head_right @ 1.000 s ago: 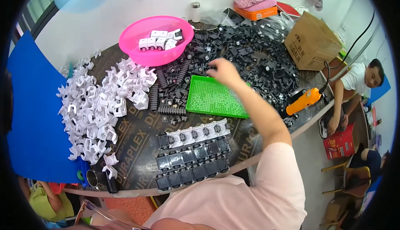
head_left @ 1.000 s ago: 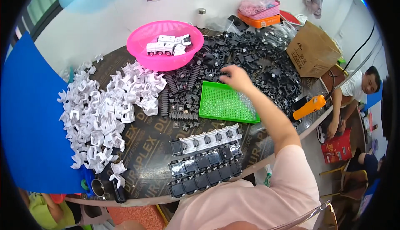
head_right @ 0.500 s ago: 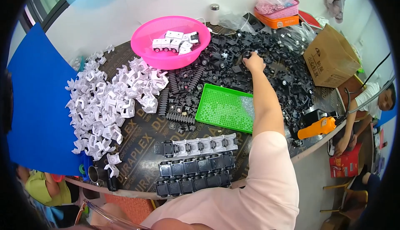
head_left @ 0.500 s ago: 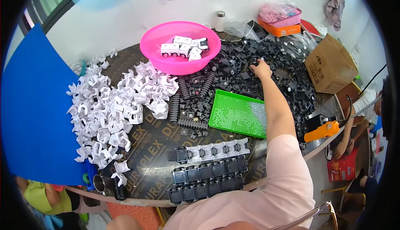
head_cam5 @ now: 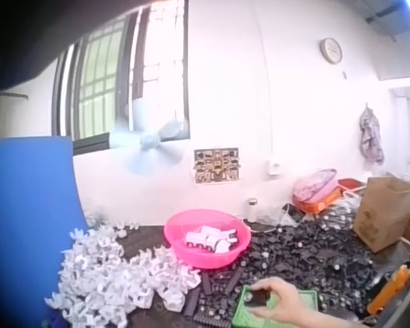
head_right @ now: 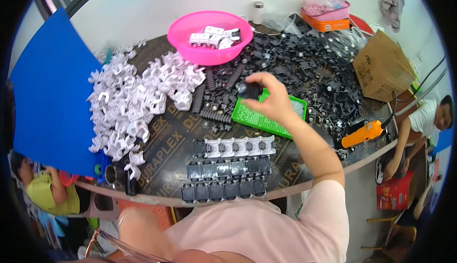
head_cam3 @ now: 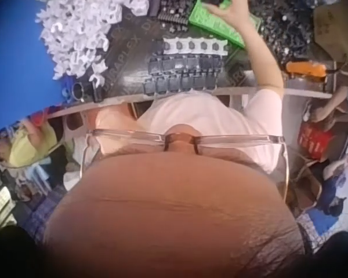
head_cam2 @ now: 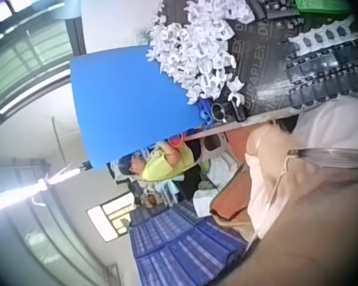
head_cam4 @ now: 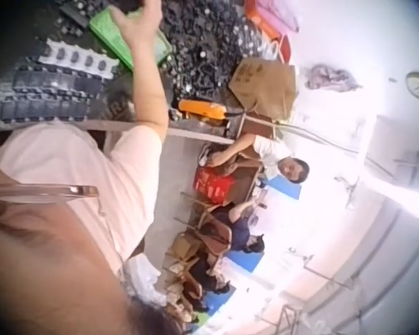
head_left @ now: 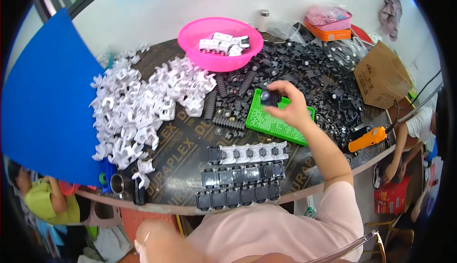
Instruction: The person assembles black plastic components into a white carrier tray by hand.
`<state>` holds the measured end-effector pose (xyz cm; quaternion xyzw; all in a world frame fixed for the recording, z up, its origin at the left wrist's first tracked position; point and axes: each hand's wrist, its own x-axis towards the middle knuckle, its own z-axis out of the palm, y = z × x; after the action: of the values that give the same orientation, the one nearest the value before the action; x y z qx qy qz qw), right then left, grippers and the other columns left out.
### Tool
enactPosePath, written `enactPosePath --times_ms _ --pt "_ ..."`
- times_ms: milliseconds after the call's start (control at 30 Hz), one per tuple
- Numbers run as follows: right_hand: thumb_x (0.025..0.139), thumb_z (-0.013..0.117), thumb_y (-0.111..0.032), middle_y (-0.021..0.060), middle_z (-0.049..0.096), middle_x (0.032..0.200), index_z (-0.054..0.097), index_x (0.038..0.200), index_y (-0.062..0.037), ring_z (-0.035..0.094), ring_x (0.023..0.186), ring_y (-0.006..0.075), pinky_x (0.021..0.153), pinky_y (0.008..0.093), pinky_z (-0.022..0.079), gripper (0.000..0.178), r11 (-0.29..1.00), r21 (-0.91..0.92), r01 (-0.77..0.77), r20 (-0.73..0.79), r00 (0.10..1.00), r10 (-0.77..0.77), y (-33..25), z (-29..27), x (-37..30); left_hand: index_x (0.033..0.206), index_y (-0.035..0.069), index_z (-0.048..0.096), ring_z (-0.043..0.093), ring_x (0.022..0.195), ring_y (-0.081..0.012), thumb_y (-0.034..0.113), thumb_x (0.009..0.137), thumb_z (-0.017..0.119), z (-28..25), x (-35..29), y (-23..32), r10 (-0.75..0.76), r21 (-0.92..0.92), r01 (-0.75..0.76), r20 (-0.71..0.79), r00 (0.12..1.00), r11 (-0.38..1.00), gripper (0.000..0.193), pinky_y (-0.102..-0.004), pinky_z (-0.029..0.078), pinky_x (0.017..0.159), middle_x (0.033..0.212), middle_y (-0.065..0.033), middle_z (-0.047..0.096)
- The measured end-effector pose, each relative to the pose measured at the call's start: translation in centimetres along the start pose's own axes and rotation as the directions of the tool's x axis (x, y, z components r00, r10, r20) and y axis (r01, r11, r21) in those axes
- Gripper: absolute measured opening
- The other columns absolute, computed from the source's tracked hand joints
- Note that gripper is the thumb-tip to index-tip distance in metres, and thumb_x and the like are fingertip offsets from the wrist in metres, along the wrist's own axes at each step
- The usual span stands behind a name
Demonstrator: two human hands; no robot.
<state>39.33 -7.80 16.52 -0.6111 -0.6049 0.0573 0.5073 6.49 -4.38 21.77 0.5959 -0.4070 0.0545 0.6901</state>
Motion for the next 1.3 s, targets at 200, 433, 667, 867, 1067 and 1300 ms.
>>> enactPosePath --times_ms 200,433,667,867,1067,1300 --pt "0.058 0.086 -0.023 0.0105 0.063 0.094 0.062 0.098 -0.0047 0.062 0.084 0.0245 0.071 0.0321 0.050 0.050 0.979 0.031 0.200 0.052 0.978 -0.201 -10.2 6.3 -4.4 0.136 0.006 0.037 0.050 0.117 -0.0242 0.036 0.096 0.044 0.6 -2.4 -7.7 -0.158 -0.161 0.009 -0.958 0.240 0.987 0.050 -0.0435 0.039 0.100 0.130 -0.0102 0.048" --pt "0.052 0.087 -0.024 0.0123 0.053 0.121 0.057 0.119 -0.0080 0.058 0.102 0.0249 0.076 0.0341 0.052 0.076 0.982 0.187 -0.039 0.447 0.893 -0.049 -11.7 6.8 -5.7 0.132 0.005 0.040 0.058 0.107 -0.0269 0.044 0.099 0.031 0.6 -4.2 -7.5 -0.331 -0.443 -0.284 -0.870 0.366 0.851 0.052 -0.0386 0.051 0.089 0.121 -0.0172 0.054" --pt "0.058 0.083 -0.017 0.0116 0.059 0.119 0.055 0.123 -0.0070 0.056 0.109 0.0303 0.092 0.0382 0.045 0.072 0.978 0.150 0.146 0.599 0.774 -0.207 -11.2 6.7 -4.7 0.123 0.006 0.048 0.064 0.078 -0.0179 0.054 0.097 0.025 0.6 -5.3 -8.6 -0.434 -0.419 0.119 -0.882 0.185 0.900 0.059 -0.0275 0.053 0.063 0.101 -0.0137 0.064" --pt "0.059 0.078 -0.014 0.0135 0.060 0.115 0.056 0.120 -0.0060 0.059 0.102 0.0284 0.086 0.0358 0.049 0.065 0.999 0.030 0.023 0.466 0.884 -0.035 -8.5 6.8 -4.6 0.129 0.003 0.042 0.058 0.075 -0.0124 0.035 0.097 0.046 -0.2 -7.1 -7.9 -0.077 -0.036 0.497 -0.995 0.063 0.867 0.045 -0.0251 0.049 0.066 0.099 -0.0081 0.058" --pt "0.059 0.075 -0.016 0.0165 0.059 0.112 0.057 0.117 -0.0041 0.057 0.103 0.0323 0.093 0.0365 0.045 0.062 0.985 -0.052 -0.167 0.512 0.842 0.169 -3.7 8.2 -5.9 0.120 0.001 0.046 0.054 0.082 -0.0081 0.013 0.087 0.064 -1.5 -12.1 -7.6 0.136 0.010 0.726 -0.984 -0.115 0.688 0.039 -0.0220 0.048 0.071 0.108 -0.0086 0.055" --pt "0.058 0.073 -0.017 0.0150 0.059 0.112 0.058 0.116 -0.0041 0.056 0.104 0.0323 0.091 0.0374 0.046 0.062 0.978 -0.209 -0.026 0.574 0.806 0.144 -4.2 10.1 -6.3 0.118 -0.001 0.047 0.054 0.095 -0.0151 0.014 0.083 0.069 -1.5 -12.7 -11.6 -0.068 -0.118 0.675 -0.993 -0.100 0.728 0.044 -0.0265 0.049 0.080 0.111 -0.0114 0.054"
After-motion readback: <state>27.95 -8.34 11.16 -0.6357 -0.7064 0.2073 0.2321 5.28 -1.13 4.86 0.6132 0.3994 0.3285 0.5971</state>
